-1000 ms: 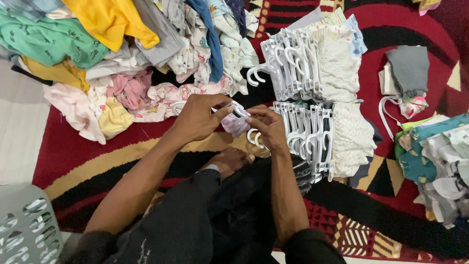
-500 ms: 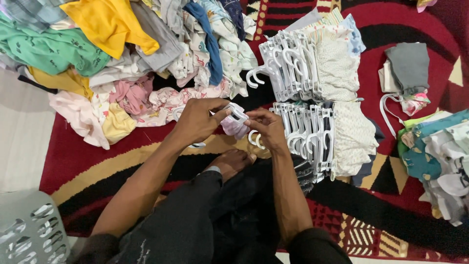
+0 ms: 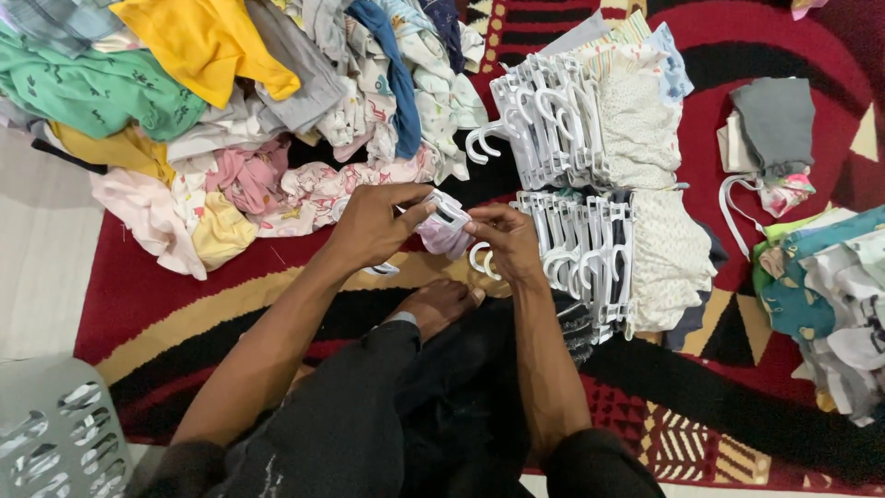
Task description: Hanging baby clothes onto plastic hangers from a pile on the floor.
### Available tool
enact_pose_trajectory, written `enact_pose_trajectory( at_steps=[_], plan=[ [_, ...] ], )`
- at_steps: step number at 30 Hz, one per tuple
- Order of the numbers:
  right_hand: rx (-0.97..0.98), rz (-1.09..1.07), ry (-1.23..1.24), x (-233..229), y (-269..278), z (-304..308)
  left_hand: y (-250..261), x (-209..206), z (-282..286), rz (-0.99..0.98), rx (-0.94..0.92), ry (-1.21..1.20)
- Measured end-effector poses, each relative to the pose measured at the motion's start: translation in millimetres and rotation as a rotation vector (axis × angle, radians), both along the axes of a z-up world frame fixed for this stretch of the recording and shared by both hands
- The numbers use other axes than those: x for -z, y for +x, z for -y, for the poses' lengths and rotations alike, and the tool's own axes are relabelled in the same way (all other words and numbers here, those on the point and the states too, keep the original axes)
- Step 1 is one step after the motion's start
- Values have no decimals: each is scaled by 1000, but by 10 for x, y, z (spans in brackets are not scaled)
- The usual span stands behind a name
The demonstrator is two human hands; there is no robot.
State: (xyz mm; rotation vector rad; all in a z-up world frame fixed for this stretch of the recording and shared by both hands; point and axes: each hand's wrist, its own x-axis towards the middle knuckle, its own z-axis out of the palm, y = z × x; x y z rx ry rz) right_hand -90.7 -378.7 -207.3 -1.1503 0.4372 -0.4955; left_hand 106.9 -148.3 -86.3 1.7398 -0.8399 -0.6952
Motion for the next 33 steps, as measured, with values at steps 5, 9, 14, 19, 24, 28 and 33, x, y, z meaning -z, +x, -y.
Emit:
enact_pose_trajectory(
  at_steps=[5, 9, 14, 19, 24, 28, 33],
  plan=[
    [28, -11, 18, 87, 17, 34, -44, 24, 33, 20, -13, -4],
    [-99, 51, -36, -276, 100, -173, -125, -120, 34, 8, -95, -66],
    [-150, -59, -59, -225, 89, -373, -187, -355, 95, 59, -123, -129],
    [-54, -27, 30, -160, 127, -401, -237, -300, 151, 179, -55, -182],
    [9, 17, 194, 123, 114, -110, -344, -356, 157, 232, -190, -264],
    [136, 4, 297, 85, 140, 80, -172, -175, -58, 48, -317, -211],
    [183, 61, 402, -4, 126, 121, 61, 238, -239, -87, -282, 29]
  ],
)
